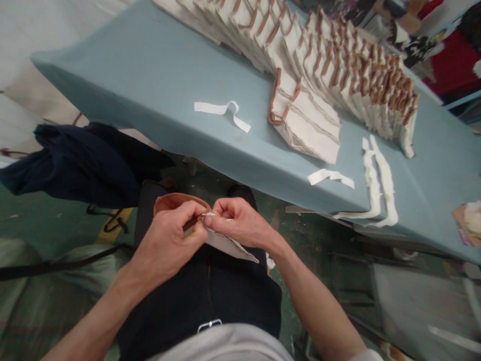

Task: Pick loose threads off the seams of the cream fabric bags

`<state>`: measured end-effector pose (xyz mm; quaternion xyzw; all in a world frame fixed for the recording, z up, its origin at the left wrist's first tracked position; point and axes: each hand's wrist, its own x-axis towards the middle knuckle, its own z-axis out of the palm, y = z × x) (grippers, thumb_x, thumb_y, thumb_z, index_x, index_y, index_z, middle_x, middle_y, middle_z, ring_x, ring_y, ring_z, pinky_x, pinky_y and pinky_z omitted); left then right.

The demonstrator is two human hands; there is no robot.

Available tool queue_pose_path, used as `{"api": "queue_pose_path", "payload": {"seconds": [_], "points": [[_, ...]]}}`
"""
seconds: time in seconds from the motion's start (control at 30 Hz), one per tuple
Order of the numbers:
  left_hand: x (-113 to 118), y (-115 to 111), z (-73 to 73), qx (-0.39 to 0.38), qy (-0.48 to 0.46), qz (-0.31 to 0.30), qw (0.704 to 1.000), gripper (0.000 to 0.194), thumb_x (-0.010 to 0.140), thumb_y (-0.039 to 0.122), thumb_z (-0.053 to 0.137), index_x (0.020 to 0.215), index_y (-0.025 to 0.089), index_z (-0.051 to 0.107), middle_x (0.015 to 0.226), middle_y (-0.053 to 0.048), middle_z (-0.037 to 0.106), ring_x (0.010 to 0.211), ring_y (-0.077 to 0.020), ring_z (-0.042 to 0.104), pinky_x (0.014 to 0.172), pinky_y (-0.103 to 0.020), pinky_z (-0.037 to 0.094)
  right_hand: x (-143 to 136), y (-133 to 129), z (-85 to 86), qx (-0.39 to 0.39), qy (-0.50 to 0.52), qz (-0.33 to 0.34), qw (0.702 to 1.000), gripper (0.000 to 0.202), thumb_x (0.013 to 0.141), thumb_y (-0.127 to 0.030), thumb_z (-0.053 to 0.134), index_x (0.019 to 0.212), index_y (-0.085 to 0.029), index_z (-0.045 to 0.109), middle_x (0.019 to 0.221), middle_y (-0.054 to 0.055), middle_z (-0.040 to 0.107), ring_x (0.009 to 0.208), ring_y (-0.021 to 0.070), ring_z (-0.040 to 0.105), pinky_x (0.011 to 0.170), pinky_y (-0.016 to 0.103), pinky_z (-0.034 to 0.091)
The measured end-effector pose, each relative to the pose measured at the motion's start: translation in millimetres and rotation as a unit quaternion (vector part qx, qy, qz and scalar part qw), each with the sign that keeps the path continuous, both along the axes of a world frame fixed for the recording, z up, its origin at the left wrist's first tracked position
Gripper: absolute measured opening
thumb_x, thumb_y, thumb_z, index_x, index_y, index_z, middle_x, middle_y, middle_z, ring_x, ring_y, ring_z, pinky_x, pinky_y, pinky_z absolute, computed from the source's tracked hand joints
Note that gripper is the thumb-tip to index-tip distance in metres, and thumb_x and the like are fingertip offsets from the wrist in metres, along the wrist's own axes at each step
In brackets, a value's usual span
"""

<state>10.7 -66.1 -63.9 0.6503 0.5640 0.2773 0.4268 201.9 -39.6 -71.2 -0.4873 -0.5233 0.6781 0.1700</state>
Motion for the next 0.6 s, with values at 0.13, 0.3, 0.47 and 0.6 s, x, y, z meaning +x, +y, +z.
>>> {"api": "queue_pose_path", "payload": {"seconds": [0.13, 0.3, 0.47, 0.6], "points": [[4, -1, -2.0, -0.036, -0.038, 0.04, 0.998, 0.02, 0.083, 0.032, 0.056, 0.082, 0.02, 0.073, 0.066, 0.001, 0.068, 0.059, -0.0157, 0.058, 0.056, -0.026, 0.043, -2, -3, -2.0, 0.061, -0.03, -0.027, 0.997, 0.044, 0.084, -0.055, 0.081, 0.074, -0.021, 0.055, 0.063, -0.008, 0.046, 0.058, 0.0086, 0.037, 0.05, 0.022, 0.025], [2, 1, 3.9, -0.046, -0.092, 0.069, 0.992, 0.023, 0.083, 0.033, 0.057, 0.082, 0.019, 0.074, 0.083, -0.005, 0.078, 0.074, -0.0213, 0.068, 0.069, -0.03, 0.052, -7, -7, 3.3, 0.066, -0.02, -0.056, 0.996, 0.039, 0.088, -0.052, 0.077, 0.077, -0.021, 0.055, 0.064, -0.008, 0.048, 0.058, 0.0089, 0.039, 0.052, 0.022, 0.028], [-1, 3, 13.1, -0.066, -0.096, 0.035, 0.993, 0.028, 0.084, 0.042, 0.06, 0.08, 0.019, 0.075, 0.077, -0.004, 0.073, 0.067, -0.0195, 0.063, 0.059, -0.028, 0.049, -9, -13, 11.1, 0.075, -0.02, -0.058, 0.995, 0.036, 0.091, -0.05, 0.071, 0.078, -0.022, 0.054, 0.065, -0.007, 0.05, 0.058, 0.0095, 0.041, 0.053, 0.024, 0.029], [-4, 5, 14.3, -0.078, -0.101, 0.037, 0.991, 0.028, 0.082, 0.044, 0.064, 0.074, 0.019, 0.071, 0.066, 0.0, 0.064, 0.059, -0.0157, 0.055, 0.054, -0.025, 0.044, -8, -18, 13.7, 0.087, -0.018, -0.037, 0.995, 0.027, 0.093, -0.043, 0.07, 0.082, -0.022, 0.056, 0.067, -0.007, 0.055, 0.06, 0.0099, 0.046, 0.056, 0.024, 0.031]]}}
